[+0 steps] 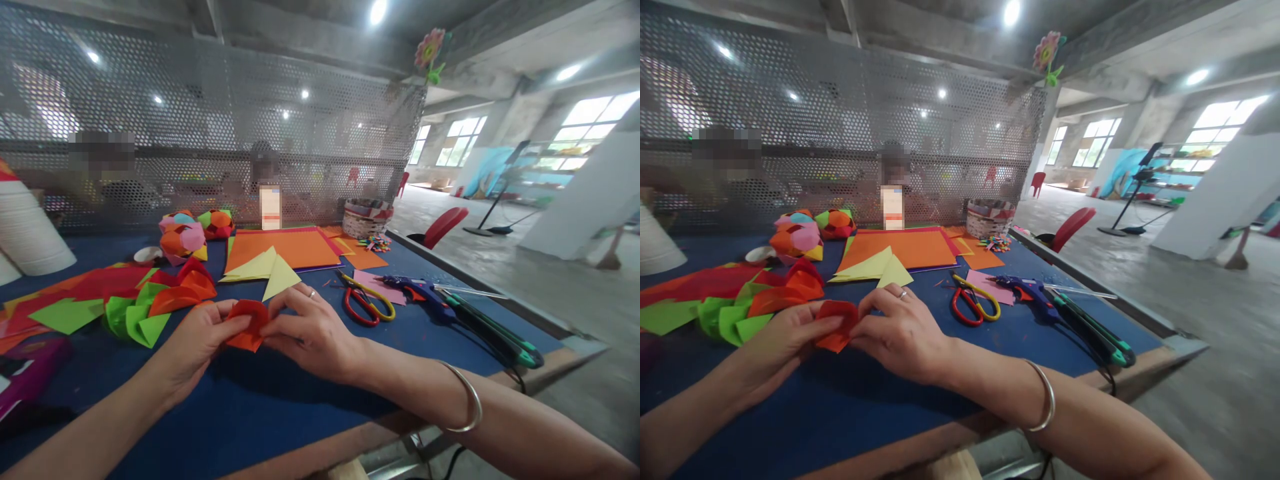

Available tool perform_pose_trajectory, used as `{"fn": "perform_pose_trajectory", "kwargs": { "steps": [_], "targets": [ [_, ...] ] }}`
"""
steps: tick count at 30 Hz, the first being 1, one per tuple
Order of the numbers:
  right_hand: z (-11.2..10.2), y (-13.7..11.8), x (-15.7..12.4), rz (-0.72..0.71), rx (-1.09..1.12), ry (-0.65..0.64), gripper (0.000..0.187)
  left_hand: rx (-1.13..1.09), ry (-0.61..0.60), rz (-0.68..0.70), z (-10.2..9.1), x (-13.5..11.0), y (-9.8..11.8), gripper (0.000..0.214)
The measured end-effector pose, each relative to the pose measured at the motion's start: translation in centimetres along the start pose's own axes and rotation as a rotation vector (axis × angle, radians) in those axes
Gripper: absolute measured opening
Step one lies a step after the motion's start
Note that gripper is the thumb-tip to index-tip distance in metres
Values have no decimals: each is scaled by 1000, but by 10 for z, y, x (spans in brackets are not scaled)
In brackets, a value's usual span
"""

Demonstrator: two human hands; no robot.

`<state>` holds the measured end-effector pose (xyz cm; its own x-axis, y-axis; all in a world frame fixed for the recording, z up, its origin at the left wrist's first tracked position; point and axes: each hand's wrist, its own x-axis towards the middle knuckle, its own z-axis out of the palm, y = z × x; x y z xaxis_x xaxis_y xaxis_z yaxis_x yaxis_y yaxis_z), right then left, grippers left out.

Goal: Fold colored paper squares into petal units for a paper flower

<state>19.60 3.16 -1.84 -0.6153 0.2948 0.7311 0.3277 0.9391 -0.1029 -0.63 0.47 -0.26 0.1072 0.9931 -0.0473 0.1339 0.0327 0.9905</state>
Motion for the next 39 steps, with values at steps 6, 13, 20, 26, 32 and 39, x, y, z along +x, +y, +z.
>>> {"fn": "perform_pose_trajectory", "kwargs": {
  "steps": [6, 13, 20, 26, 32, 39],
  "targets": [
    [-1, -3, 2, 59, 45, 51, 16, 49, -26, 13, 4, -1, 0, 29],
    [0, -7, 1, 242, 116, 6, 11, 97, -59, 34, 8, -1, 0, 27],
    [5, -5, 2, 474, 170, -141, 34, 145, -48, 74, 9, -3, 4, 25],
    [3, -4, 3, 536, 203, -175, 32, 177, -47, 97, 8, -4, 4, 33],
    [3, -7, 4, 568, 297, -164, 27, 210, -34, 98, 7, -1, 2, 30],
    [7, -8, 4, 645, 434, -149, 24, 217, -2, 104, 9, -1, -9, 27]
  ]
}}
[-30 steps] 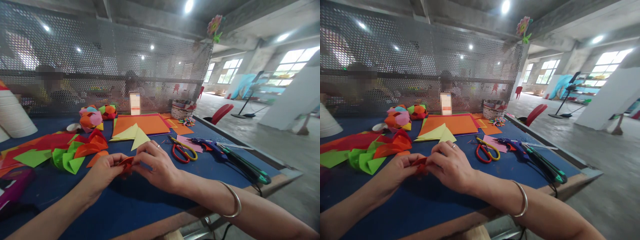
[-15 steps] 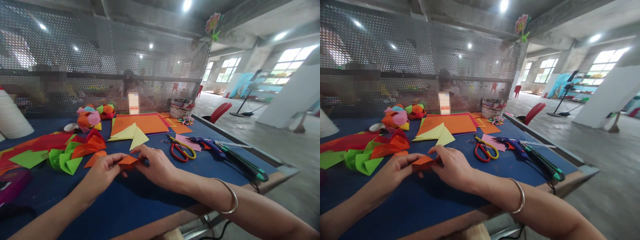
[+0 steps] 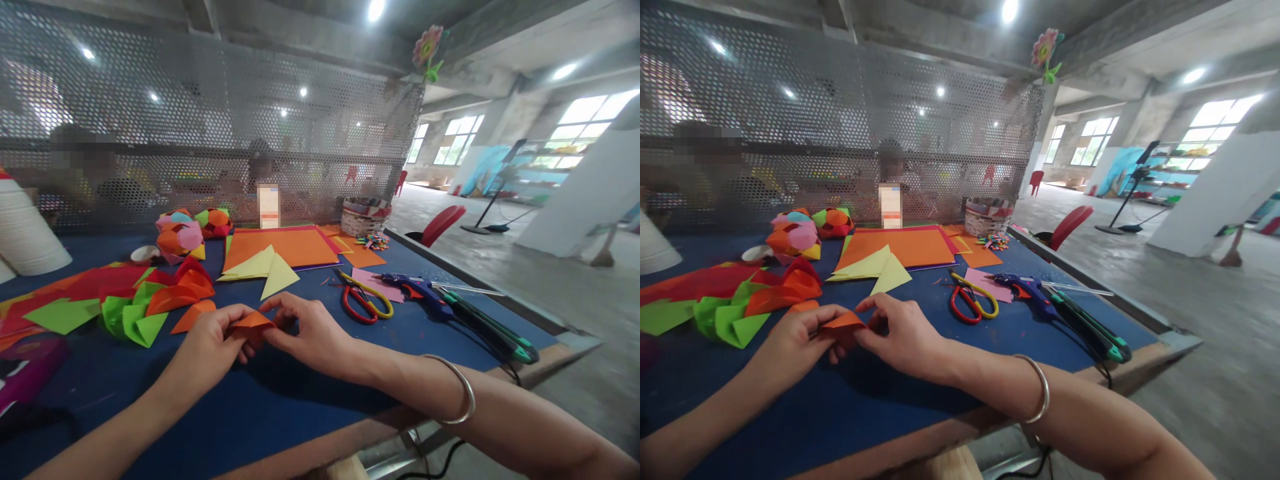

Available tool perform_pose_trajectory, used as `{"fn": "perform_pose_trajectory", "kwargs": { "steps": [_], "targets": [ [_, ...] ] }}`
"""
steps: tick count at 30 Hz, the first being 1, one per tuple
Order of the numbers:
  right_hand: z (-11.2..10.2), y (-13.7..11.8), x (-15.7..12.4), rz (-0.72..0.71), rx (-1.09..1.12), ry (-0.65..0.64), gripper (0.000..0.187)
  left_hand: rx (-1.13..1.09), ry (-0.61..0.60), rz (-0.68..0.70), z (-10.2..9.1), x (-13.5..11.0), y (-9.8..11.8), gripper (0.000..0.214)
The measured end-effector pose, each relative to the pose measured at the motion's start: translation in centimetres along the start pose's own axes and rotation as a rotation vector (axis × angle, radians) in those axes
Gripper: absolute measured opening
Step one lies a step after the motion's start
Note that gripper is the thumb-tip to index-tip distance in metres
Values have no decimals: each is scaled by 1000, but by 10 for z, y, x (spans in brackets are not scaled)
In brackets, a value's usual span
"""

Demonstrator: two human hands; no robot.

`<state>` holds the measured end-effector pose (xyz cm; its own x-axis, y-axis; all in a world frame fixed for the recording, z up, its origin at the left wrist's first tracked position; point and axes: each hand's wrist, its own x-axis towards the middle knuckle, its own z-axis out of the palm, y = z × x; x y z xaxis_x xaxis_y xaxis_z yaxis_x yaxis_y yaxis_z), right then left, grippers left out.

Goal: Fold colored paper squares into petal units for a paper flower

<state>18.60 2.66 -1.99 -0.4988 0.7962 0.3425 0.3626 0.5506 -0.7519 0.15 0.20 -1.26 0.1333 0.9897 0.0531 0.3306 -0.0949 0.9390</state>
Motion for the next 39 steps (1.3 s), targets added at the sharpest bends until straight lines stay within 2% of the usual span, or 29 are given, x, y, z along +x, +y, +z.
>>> {"fn": "perform_pose_trajectory", "kwargs": {
  "steps": [7, 11, 17, 21, 27, 32, 39],
  "targets": [
    [0, 3, 3, 18, 56, 13, 19, 47, -66, -59, -2, 3, -8, 22],
    [-3, 3, 3, -5, 41, 42, 21, 100, -127, -147, -7, 6, -14, 27],
    [-4, 5, 5, -17, 7, 60, 26, 129, -148, -207, -10, 8, -20, 31],
    [-5, 8, 7, -26, -8, 60, 36, 121, -158, -192, -9, 8, -19, 32],
    [-5, 8, 7, -57, -16, 60, 21, 95, -160, -126, -6, 5, -7, 38],
    [-2, 5, 3, -100, -8, 39, 22, 67, -150, -85, -5, 2, 0, 50],
    [-3, 3, 2, -130, -20, 17, 26, 75, -150, -81, -7, 4, -4, 44]
  ]
}}
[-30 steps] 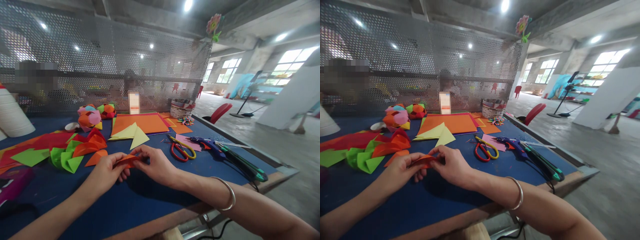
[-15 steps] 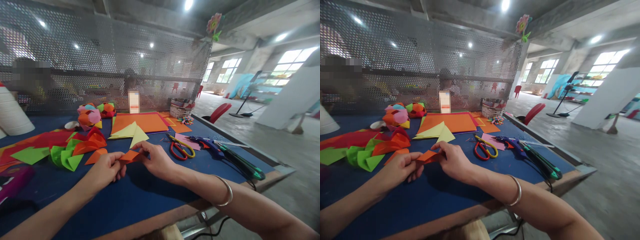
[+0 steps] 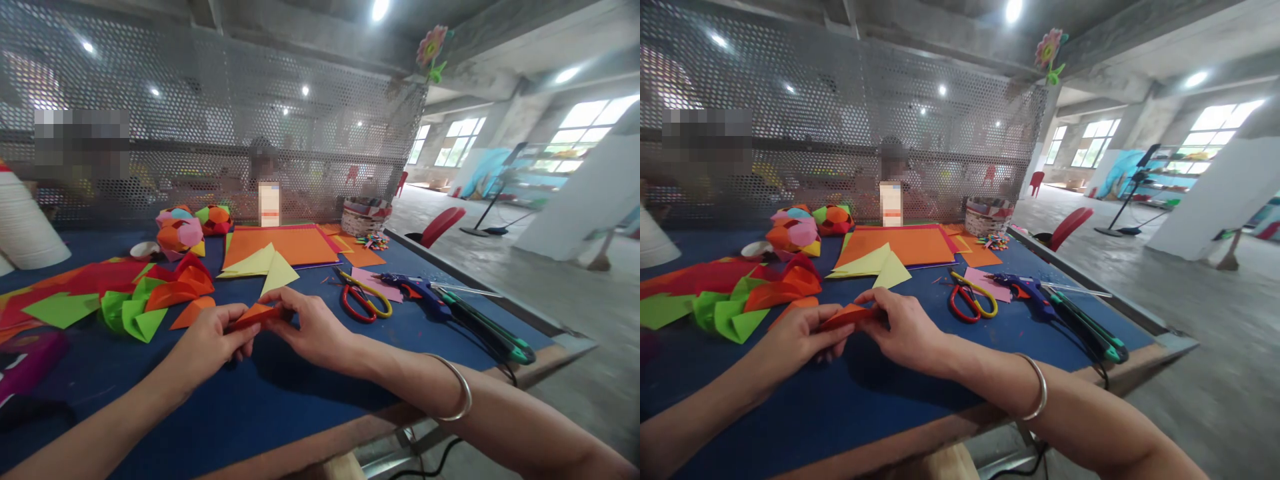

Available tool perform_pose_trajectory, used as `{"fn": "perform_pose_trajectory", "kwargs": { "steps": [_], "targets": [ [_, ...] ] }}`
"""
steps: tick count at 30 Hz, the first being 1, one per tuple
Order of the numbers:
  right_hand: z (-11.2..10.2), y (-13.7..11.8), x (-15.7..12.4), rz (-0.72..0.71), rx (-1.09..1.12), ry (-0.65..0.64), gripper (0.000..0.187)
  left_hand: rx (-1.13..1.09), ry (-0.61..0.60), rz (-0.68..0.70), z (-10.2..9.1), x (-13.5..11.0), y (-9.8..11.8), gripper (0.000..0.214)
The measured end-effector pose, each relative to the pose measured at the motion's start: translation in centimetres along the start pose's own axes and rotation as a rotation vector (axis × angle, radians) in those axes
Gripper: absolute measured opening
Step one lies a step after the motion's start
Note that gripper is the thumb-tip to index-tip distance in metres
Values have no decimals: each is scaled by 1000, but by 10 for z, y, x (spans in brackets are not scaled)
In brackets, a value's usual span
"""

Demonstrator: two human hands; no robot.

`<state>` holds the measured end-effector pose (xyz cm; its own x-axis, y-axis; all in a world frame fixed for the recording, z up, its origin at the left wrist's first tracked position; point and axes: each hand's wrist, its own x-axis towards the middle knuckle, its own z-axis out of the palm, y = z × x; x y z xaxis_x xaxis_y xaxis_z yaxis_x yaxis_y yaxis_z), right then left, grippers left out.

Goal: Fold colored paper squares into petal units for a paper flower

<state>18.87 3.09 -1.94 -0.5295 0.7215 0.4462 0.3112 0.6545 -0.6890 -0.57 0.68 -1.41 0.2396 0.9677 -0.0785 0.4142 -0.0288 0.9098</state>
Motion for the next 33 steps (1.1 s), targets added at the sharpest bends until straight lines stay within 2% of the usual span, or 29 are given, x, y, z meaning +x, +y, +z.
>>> {"fn": "perform_pose_trajectory", "kwargs": {
  "steps": [4, 9, 19, 27, 33],
  "targets": [
    [-1, -1, 0, 1, -3, -16, 29, 15, -6, -21, 0, -1, 0, 42],
    [-3, -1, 0, 22, -20, 1, 23, 37, 24, -56, -3, -1, -2, 41],
    [-4, 11, 6, 47, -66, 37, 24, 80, 39, -128, -8, 5, -8, 30],
    [-8, 8, 6, 77, -61, 37, 22, 111, 134, -109, -16, 5, -11, 33],
    [-8, 8, 7, 80, -65, 23, 24, 122, 124, -106, -15, 5, -7, 34]
  ]
}}
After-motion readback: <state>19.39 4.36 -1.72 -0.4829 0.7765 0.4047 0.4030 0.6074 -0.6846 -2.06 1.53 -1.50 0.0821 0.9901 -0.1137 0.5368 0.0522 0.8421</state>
